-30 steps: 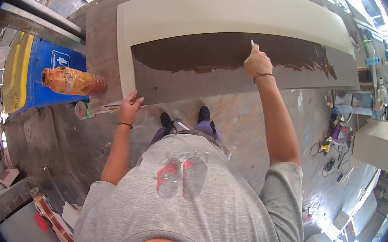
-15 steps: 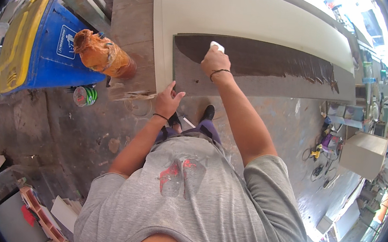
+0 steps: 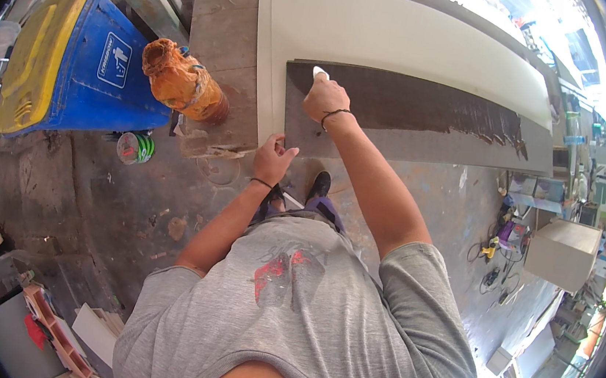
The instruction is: The person prepares a small wood panel and a scraper, then pours a line of adhesive from a bottle onto a larger wood-grain panel and spreads the adhesive across the surface using the scraper.
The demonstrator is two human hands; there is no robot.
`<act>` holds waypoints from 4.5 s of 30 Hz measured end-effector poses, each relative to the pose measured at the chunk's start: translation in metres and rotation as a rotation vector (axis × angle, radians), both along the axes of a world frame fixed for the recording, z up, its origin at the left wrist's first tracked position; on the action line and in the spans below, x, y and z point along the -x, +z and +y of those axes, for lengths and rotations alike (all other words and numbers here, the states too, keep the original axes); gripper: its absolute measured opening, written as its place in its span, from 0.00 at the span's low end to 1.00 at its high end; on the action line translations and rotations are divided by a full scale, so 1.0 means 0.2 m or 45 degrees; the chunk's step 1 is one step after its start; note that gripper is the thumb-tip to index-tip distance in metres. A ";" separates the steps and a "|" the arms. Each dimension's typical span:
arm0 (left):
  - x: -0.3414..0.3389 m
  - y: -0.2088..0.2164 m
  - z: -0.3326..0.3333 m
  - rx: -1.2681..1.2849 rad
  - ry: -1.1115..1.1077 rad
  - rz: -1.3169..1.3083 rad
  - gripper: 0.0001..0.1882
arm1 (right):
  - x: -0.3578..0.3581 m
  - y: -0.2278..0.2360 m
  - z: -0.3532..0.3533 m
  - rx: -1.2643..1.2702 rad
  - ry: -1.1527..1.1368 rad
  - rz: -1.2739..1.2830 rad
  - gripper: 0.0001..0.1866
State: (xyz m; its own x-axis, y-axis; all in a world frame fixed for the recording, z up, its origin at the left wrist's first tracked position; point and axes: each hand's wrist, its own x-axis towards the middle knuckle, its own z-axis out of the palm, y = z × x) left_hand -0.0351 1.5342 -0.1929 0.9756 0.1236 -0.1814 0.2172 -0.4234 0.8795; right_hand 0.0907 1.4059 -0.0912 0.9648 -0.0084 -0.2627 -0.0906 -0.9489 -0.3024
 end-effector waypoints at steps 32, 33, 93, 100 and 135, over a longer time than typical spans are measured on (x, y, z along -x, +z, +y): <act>-0.06 -0.04 0.04 0.159 -0.100 0.082 0.26 | 0.15 0.09 0.05 0.086 0.193 -0.297 0.29; -0.07 -0.03 0.02 0.163 -0.118 0.076 0.26 | 0.17 -0.05 0.05 0.166 0.242 -0.321 0.29; -0.02 -0.03 -0.06 0.083 -0.011 -0.099 0.33 | -0.04 0.01 -0.11 0.011 0.050 -0.095 0.15; -0.02 -0.04 -0.05 0.111 -0.057 -0.148 0.34 | -0.09 0.00 -0.05 -0.164 0.125 -0.084 0.15; 0.14 -0.06 -0.11 1.098 0.322 0.287 0.13 | 0.42 -0.06 -0.27 0.325 0.679 -0.264 0.27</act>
